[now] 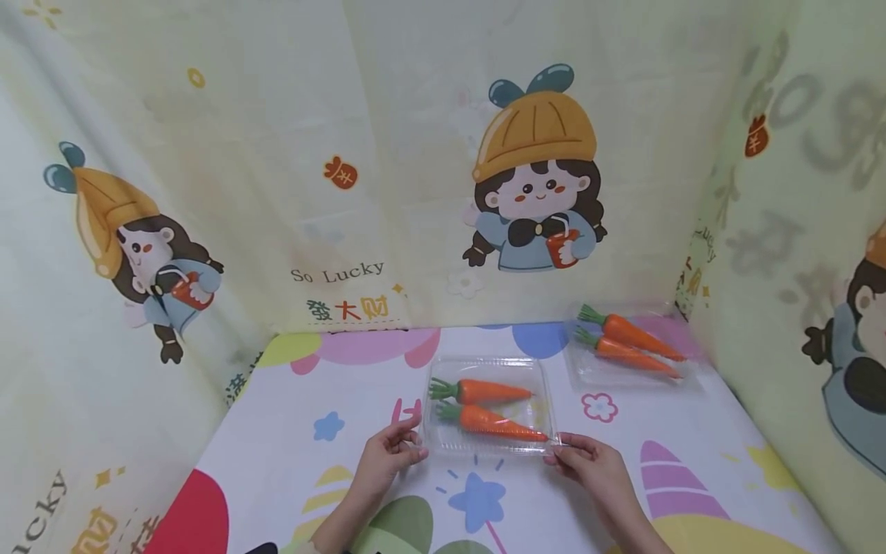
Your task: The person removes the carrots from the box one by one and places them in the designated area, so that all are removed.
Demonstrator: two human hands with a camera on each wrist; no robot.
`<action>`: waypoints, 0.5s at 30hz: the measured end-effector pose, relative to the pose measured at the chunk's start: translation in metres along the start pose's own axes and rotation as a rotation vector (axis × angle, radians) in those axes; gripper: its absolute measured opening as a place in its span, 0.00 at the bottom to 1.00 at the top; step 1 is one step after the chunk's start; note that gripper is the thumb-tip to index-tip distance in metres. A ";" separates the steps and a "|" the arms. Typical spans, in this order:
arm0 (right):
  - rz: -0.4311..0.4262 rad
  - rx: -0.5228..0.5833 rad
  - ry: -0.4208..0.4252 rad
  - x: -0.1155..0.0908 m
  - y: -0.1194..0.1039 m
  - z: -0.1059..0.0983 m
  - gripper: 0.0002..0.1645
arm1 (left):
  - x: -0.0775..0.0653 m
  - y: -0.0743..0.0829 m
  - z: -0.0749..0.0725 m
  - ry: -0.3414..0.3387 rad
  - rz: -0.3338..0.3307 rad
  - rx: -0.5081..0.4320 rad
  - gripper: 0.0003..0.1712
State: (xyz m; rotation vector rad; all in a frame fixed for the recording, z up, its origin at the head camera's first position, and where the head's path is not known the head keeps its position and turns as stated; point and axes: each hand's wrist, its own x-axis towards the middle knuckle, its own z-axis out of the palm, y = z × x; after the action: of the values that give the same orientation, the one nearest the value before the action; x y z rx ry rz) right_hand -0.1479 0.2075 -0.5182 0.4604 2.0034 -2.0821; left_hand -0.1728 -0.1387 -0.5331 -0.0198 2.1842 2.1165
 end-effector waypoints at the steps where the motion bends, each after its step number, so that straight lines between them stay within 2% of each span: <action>1: 0.005 0.001 0.003 -0.001 0.001 0.000 0.31 | 0.000 -0.001 0.001 0.003 -0.001 -0.007 0.33; 6: 0.018 -0.013 0.012 -0.002 0.002 0.001 0.28 | -0.002 -0.002 0.005 0.035 -0.011 -0.044 0.34; 12: 0.019 -0.104 0.037 0.000 0.001 0.005 0.28 | -0.006 -0.004 0.009 0.071 -0.065 -0.116 0.36; 15: 0.002 -0.129 0.060 0.000 0.002 0.007 0.24 | -0.008 -0.004 0.011 0.074 -0.101 -0.141 0.35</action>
State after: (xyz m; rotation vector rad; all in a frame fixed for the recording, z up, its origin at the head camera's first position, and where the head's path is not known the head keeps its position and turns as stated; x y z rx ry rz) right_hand -0.1479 0.2008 -0.5199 0.5058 2.1543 -1.9448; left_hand -0.1643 -0.1284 -0.5363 -0.2185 2.0210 2.2414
